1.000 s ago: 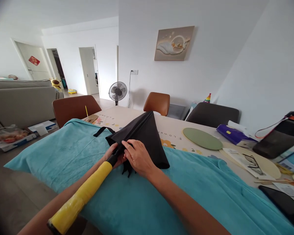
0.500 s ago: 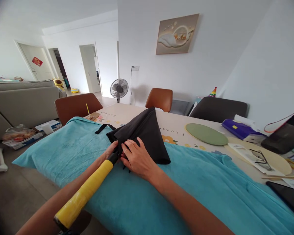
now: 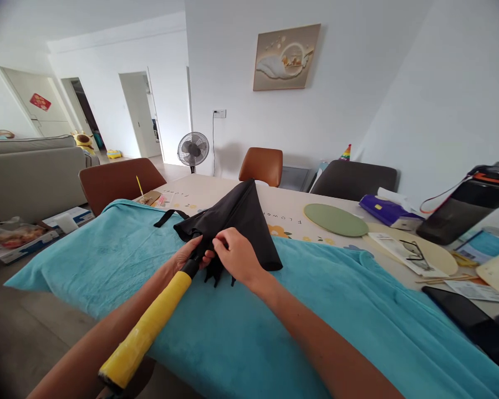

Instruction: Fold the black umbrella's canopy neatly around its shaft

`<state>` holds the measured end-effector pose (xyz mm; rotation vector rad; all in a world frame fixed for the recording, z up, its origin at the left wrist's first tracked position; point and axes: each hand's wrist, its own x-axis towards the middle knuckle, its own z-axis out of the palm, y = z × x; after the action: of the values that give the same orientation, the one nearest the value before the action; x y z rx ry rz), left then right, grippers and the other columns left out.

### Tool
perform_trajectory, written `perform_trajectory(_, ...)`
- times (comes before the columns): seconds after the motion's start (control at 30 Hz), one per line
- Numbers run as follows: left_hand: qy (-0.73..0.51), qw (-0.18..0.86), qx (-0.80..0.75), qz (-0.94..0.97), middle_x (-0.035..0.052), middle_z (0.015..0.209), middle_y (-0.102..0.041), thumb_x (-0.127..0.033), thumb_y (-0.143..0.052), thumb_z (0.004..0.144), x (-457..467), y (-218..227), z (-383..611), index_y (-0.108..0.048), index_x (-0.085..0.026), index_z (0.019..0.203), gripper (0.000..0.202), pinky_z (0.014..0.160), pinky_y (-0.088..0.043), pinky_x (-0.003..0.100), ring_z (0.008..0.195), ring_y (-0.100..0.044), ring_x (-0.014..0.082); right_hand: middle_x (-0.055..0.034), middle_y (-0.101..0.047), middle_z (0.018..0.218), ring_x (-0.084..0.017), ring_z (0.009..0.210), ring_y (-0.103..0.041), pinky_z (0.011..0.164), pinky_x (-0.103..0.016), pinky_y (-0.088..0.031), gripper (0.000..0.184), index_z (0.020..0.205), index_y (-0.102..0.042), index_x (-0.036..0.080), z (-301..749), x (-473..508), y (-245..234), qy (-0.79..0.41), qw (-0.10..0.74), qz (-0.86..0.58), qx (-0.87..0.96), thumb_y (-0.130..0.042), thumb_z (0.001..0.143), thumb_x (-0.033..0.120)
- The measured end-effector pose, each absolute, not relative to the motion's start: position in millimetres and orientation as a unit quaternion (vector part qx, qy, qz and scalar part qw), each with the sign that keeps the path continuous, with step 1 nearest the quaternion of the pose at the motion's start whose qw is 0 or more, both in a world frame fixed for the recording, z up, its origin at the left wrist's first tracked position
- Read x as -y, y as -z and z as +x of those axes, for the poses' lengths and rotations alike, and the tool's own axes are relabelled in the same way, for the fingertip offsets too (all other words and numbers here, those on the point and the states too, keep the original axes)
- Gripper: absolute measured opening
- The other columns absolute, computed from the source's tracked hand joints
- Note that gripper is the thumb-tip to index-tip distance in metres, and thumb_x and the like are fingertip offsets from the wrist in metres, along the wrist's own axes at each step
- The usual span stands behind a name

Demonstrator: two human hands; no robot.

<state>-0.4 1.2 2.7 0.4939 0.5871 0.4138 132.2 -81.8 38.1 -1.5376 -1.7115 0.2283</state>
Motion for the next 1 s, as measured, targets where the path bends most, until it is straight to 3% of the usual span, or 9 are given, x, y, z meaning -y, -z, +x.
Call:
perform_trajectory(0.17,-0.170,0.922,-0.271,0.219,-0.0038,0.051,-0.035,-0.040,-0.027,0.092,1,-10,0,-0.047,-0.013,0.081,0.035,0.031,-0.030,0.012,0.036,-0.032,0.0046,-0.0099,-0.061,0.070,-0.020,0.060,-0.063,0.055,-0.037,-0.054,0.032,0.077,-0.053,0.014,145,59,-37,-0.437,0.424,-0.657,0.444,-0.048,0.084,0.044)
perform_trajectory(0.3,-0.182,0.942,-0.200,0.200,-0.0057,0.052,-0.029,-0.040,-0.025,0.093,2,-7,4,-0.047,-0.015,0.080,0.035,0.030,-0.027,0.011,0.035,-0.028,0.0039,-0.0111,-0.065,0.077,-0.022,0.067,-0.065,0.064,-0.041,-0.055,0.038,0.085,-0.058,0.012,153,30,-34,-0.596,0.421,-0.588,0.350,-0.053,0.080,0.050)
perform_trajectory(0.4,-0.183,0.944,-0.182,0.205,-0.0056,0.052,-0.029,-0.040,-0.028,0.092,6,-6,4,-0.045,-0.016,0.076,0.033,0.031,-0.027,0.011,0.036,-0.028,0.0042,-0.0079,-0.067,0.081,-0.018,0.073,-0.064,0.070,-0.034,-0.055,0.033,0.088,-0.060,0.014,143,13,-35,-0.655,0.458,-0.521,0.300,-0.056,0.079,0.045)
perform_trajectory(0.53,-0.178,0.942,-0.175,0.226,-0.0058,0.050,-0.029,-0.039,-0.031,0.092,10,-10,4,-0.044,-0.017,0.073,0.032,0.031,-0.027,0.011,0.035,-0.028,0.0042,-0.0028,-0.063,0.062,-0.013,0.058,-0.058,0.061,-0.026,-0.053,0.013,0.072,-0.057,0.013,124,3,-34,-0.608,0.534,-0.539,0.234,-0.059,0.076,0.025)
perform_trajectory(0.63,-0.179,0.931,-0.183,0.259,-0.0035,0.049,-0.038,-0.041,-0.034,0.091,11,-11,7,-0.047,-0.015,0.074,0.033,0.032,-0.030,0.012,0.035,-0.034,0.0048,0.0020,-0.052,0.047,-0.011,0.045,-0.050,0.049,-0.023,-0.048,0.012,0.063,-0.050,0.015,120,-1,-34,-0.539,0.550,-0.602,0.211,-0.058,0.072,0.015)
perform_trajectory(0.77,-0.182,0.896,-0.227,0.336,0.0052,0.056,-0.054,-0.047,-0.036,0.088,12,-10,13,-0.055,-0.011,0.079,0.042,0.041,-0.044,0.023,0.044,-0.052,0.0127,0.0019,-0.050,0.044,-0.012,0.043,-0.048,0.043,-0.023,-0.044,0.013,0.060,-0.049,0.016,129,-2,-36,-0.475,0.548,-0.654,0.214,-0.059,0.068,0.013)
perform_trajectory(1.0,-0.186,0.882,-0.227,0.370,0.0106,0.072,-0.063,-0.024,-0.043,0.081,12,-15,7,-0.058,-0.008,0.088,0.023,0.056,-0.052,0.033,0.059,-0.060,0.0184,0.0036,-0.043,0.042,-0.011,0.041,-0.044,0.036,-0.023,-0.036,0.015,0.057,-0.046,0.017,143,-6,-29,-0.363,0.541,-0.711,0.264,-0.058,0.064,0.011)
